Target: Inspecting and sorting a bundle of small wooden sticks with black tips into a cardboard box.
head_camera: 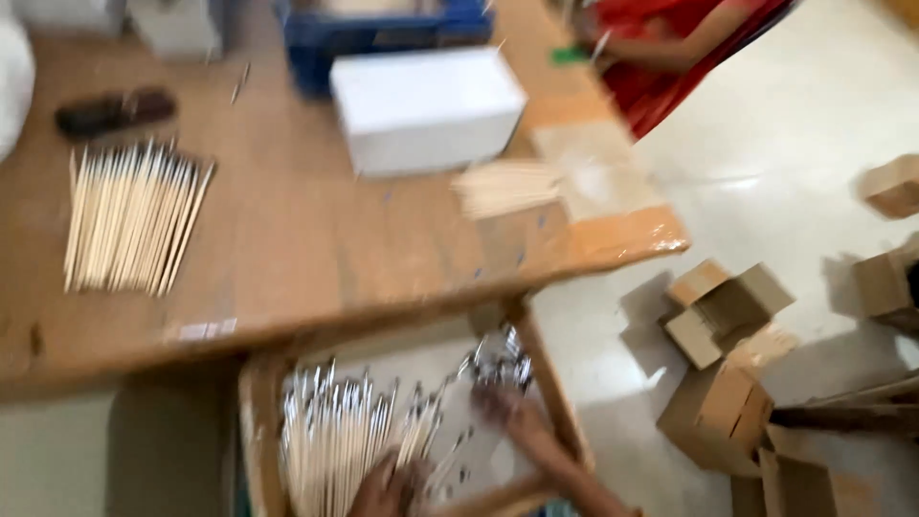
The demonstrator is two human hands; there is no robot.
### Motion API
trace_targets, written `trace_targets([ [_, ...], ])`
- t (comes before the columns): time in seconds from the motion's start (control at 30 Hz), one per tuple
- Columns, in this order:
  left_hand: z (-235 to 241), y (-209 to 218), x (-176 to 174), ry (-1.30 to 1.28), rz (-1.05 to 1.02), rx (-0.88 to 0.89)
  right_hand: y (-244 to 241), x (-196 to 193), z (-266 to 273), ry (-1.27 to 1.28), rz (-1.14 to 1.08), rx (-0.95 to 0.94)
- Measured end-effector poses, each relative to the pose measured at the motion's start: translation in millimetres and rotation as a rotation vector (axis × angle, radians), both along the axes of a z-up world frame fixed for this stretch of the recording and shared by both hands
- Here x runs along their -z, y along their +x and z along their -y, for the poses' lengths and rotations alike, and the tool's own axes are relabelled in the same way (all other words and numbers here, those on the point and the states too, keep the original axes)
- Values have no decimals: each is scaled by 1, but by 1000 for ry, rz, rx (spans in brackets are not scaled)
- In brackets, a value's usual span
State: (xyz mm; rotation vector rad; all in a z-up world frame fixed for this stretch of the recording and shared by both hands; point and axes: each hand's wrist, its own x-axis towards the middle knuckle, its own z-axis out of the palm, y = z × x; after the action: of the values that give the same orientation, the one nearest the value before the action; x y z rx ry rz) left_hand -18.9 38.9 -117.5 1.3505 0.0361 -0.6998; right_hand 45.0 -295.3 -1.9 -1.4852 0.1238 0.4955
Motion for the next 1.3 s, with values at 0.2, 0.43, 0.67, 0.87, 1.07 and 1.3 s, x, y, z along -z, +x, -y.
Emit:
trace_targets([
  [0.2,17,17,-195,297,52,34,15,-66,-5,-283,143,246],
  [0.43,29,28,-215,181,-103,4,2,-82,0,-70,224,351],
  [0.67,19,13,-212,139,-124,-87,30,-108,-32,-652,546,-54],
  [0.87,12,-7,-150,125,-151,-160,51,-95,-58,-1195,1204,-565],
  [1.07,18,10,-116,-165,-356,-222,52,-74,-67,-1380,1066,-531],
  [1.3,18,17,-72,-42,-287,-212,27,-96,-48,-1222,1014,-325],
])
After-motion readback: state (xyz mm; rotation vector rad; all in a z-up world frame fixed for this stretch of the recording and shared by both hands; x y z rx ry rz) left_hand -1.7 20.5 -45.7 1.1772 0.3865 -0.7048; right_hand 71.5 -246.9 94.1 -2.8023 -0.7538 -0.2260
